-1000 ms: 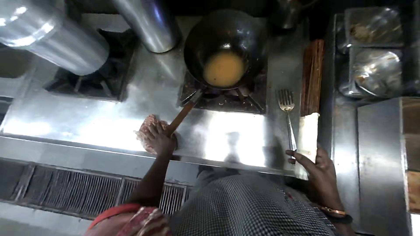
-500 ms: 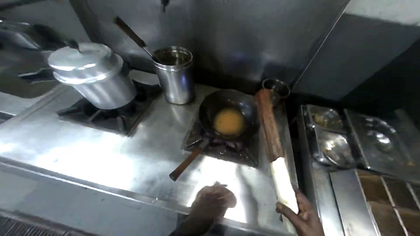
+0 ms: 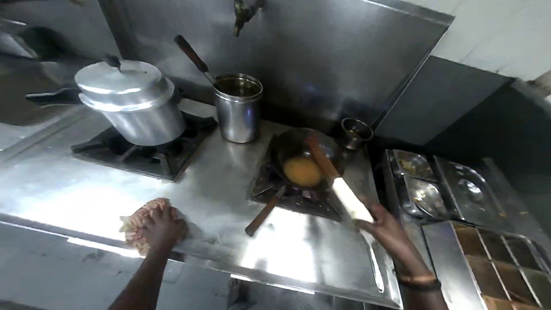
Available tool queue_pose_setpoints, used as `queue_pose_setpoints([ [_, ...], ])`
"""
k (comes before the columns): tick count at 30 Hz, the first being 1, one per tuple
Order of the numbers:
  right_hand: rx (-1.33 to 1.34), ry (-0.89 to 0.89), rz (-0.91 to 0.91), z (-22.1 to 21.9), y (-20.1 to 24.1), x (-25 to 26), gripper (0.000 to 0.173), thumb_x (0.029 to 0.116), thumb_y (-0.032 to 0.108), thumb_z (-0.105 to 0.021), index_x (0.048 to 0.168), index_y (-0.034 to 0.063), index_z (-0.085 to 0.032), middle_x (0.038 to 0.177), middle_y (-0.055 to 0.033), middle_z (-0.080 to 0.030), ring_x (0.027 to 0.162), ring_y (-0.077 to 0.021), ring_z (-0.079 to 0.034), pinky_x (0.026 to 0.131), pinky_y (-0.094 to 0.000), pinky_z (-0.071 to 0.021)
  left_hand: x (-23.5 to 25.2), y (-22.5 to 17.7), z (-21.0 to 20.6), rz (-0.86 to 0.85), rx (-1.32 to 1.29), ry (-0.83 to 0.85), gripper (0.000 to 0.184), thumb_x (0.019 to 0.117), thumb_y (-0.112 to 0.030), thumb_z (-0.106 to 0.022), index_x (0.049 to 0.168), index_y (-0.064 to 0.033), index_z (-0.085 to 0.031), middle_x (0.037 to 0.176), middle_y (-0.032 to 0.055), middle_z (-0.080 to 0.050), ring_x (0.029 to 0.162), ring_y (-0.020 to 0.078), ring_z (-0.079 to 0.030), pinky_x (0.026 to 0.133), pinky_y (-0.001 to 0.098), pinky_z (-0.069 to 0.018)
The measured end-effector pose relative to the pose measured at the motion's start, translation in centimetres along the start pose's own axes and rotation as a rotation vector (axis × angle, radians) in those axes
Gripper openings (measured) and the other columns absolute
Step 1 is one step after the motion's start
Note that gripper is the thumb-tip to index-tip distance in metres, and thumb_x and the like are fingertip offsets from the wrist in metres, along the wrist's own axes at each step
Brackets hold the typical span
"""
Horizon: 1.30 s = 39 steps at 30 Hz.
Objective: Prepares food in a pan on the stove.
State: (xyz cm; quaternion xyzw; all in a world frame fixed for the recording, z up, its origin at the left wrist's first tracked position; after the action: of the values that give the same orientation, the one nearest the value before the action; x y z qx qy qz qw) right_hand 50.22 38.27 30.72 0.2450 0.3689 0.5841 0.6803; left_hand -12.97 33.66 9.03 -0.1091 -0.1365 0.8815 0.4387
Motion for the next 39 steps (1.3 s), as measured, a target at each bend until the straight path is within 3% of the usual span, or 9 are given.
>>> queue_pose_setpoints([
  [6, -0.765, -0.165, 0.149, 3.4, 9.8, 2.5, 0.058, 0.0803, 0.025, -0.086, 0.134, 0.0294, -0.066, 0.115, -0.014, -0.071, 0.099, -0.0409, -0.069, 0.078, -0.0707, -0.0534, -6.2, -6.7, 1.4, -0.216, -0.234, 0.016, 0.061, 0.0953, -0.03, -0.07, 0.148, -0.0049, -0.052, 0.155, 0.0258, -0.042, 0.144, 0.0507, -0.034, 0.114, 0.0729, -0.0264],
  [11, -0.422, -0.486, 0.54, 4.6, 17.4, 1.0, 0.078, 0.0833, 0.033, -0.086, 0.15, 0.0188, -0.049, 0.125, -0.0142, -0.068, 0.107, -0.0337, -0.068, 0.089, -0.0599, -0.055, -14.4, -17.4, 0.3, -0.178, -1.164, 0.72, 0.048, 0.1079, -0.032, -0.044, 0.151, -0.0099, -0.043, 0.125, 0.0174, -0.067, 0.103, 0.0305, -0.071, 0.09, 0.0463, -0.06],
  [13, 0.012, -0.555, 0.719, 3.5, 17.5, 4.0, 0.07, 0.0845, 0.025, -0.083, 0.144, 0.0083, -0.05, 0.121, -0.0107, -0.067, 0.104, -0.0204, -0.067, 0.092, -0.0407, -0.0574, -16.6, -21.7, 0.4, -0.193, -1.248, 0.933, 0.056, 0.1061, -0.035, -0.051, 0.157, -0.0167, -0.036, 0.125, 0.0178, -0.067, 0.099, 0.0309, -0.072, 0.086, 0.0449, -0.0609],
  [15, 0.436, -0.545, 0.768, 1.6, 16.1, 8.5, 0.055, 0.0845, 0.015, -0.08, 0.129, 0.0004, -0.051, 0.109, -0.012, -0.068, 0.096, -0.0234, -0.071, 0.085, -0.044, -0.0629, -17.4, -24.1, 0.1, -0.252, -1.163, 0.96, 0.06, 0.1034, -0.028, -0.06, 0.158, -0.0227, -0.036, 0.114, 0.0151, -0.068, 0.083, 0.0252, -0.072, 0.074, 0.0392, -0.062],
  [21, 0.324, -0.415, 0.631, 1.6, 20.7, 13.5, 0.057, 0.0805, 0.014, -0.079, 0.131, 0.0023, -0.054, 0.113, -0.0144, -0.066, 0.081, -0.0215, -0.071, 0.07, -0.0401, -0.0636, -16.8, -24.4, 2.3, -0.308, -0.813, 0.92, 0.056, 0.1049, -0.024, -0.058, 0.157, -0.0329, -0.04, 0.098, 0.0079, -0.064, 0.061, 0.0139, -0.053, 0.055, 0.0305, -0.0483],
  [24, 0.527, -0.393, 0.796, 3.1, 23.8, 11.7, 0.074, 0.083, 0.013, -0.08, 0.145, 0.0025, -0.042, 0.131, -0.0151, -0.058, 0.078, -0.0222, -0.069, 0.063, -0.0394, -0.0644, -15.3, -24.5, 3.6, -0.326, -0.823, 0.886, 0.052, 0.106, -0.023, -0.055, 0.156, -0.0298, -0.043, 0.095, 0.0065, -0.065, 0.06, 0.0124, -0.054, 0.055, 0.0277, -0.0485],
  [29, 0.665, -0.401, 0.722, 2.5, 18.7, 18.1, 0.032, 0.0879, 0.02, -0.076, 0.107, 0.0019, -0.057, 0.084, -0.0086, -0.069, 0.068, -0.0227, -0.07, 0.064, -0.0412, -0.0636, -14.3, -24.0, 4.6, -0.392, -0.62, 0.681, 0.047, 0.1059, -0.03, -0.055, 0.152, -0.0365, -0.048, 0.111, 0.0049, -0.068, 0.074, 0.0183, -0.062, 0.067, 0.039, -0.0543],
  [34, 0.885, -0.317, 0.618, 6.8, 18.7, 19.0, 0.032, 0.0893, 0.019, -0.073, 0.111, 0.0046, -0.053, 0.081, -0.0072, -0.063, 0.062, -0.0222, -0.066, 0.058, -0.0416, -0.0625, -13.7, -23.9, 5.3, -0.415, -0.396, 0.374, 0.043, 0.1036, -0.038, -0.059, 0.147, -0.0356, -0.055, 0.126, 0.0032, -0.069, 0.102, 0.0235, -0.07, 0.089, 0.0555, -0.0558],
  [39, 0.823, -0.285, 0.54, 6.0, 16.4, 21.2, 0.035, 0.0874, 0.016, -0.072, 0.115, 0.0021, -0.055, 0.083, -0.0093, -0.067, 0.066, -0.0233, -0.069, 0.062, -0.0411, -0.0638, -13.3, -22.7, 2.2, -0.397, -0.388, 0.441, 0.049, 0.1035, -0.035, -0.061, 0.151, -0.0301, -0.05, 0.132, 0.0045, -0.067, 0.112, 0.0244, -0.068, 0.097, 0.0554, -0.0537],
])
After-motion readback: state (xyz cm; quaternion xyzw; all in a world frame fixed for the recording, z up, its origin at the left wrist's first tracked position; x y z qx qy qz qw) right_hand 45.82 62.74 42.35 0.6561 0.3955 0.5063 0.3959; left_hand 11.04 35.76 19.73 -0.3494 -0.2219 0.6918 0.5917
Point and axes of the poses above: each hand's wrist, its own x-axis towards the middle knuckle, its own z-axis out of the back of the hand, y = z × x, the point moved 10 cm from there along x, towards the middle knuckle
